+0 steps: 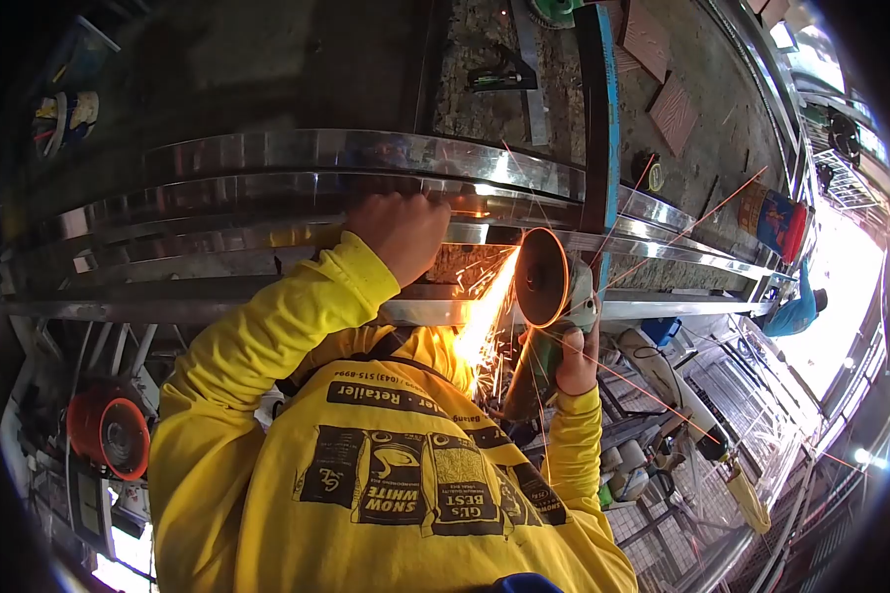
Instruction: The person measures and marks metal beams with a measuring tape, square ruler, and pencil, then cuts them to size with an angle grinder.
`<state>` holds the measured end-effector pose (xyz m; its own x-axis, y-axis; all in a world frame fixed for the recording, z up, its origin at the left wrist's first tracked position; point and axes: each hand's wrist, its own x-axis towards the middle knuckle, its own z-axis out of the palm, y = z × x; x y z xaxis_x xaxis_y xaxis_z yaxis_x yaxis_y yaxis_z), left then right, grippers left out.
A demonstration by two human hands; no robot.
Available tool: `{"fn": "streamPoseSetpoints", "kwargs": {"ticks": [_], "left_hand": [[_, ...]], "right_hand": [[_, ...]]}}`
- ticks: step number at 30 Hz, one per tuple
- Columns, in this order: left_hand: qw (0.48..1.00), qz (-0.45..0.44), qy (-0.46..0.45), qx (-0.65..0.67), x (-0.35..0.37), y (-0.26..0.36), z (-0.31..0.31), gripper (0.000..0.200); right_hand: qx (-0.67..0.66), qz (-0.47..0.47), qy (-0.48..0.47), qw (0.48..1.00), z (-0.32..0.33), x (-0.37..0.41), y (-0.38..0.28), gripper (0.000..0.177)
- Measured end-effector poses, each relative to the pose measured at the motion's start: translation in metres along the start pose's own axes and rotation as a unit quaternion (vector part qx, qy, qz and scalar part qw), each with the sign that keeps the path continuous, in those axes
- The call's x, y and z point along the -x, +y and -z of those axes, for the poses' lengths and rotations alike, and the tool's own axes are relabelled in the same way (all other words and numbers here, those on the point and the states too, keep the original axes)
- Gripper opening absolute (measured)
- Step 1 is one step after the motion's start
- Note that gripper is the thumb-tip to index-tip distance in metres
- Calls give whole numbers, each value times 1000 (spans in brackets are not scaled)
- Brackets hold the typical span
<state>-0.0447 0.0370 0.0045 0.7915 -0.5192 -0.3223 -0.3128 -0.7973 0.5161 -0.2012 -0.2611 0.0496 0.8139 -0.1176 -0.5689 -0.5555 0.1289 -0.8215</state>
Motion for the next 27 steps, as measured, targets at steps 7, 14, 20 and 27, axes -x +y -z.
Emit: {"fn": "streamPoseSetpoints", "kwargs": {"ticks": [7, 14, 20, 27], "left_hand": [[1000, -1, -7, 4, 0, 0, 0, 11], [1000, 6, -6, 11, 0, 0, 0, 14], [1000, -4, 20, 6, 1, -1, -5, 14], [1000, -8, 15, 3, 1, -1, -1, 14]], "right_hand": [[45, 0, 2, 999, 8, 0, 0, 98], [30, -1, -10, 999, 2, -1, -6, 93], [67, 28, 4, 997, 3, -3, -6, 94], [27, -8, 22, 999, 2, 0, -5, 97]]}}
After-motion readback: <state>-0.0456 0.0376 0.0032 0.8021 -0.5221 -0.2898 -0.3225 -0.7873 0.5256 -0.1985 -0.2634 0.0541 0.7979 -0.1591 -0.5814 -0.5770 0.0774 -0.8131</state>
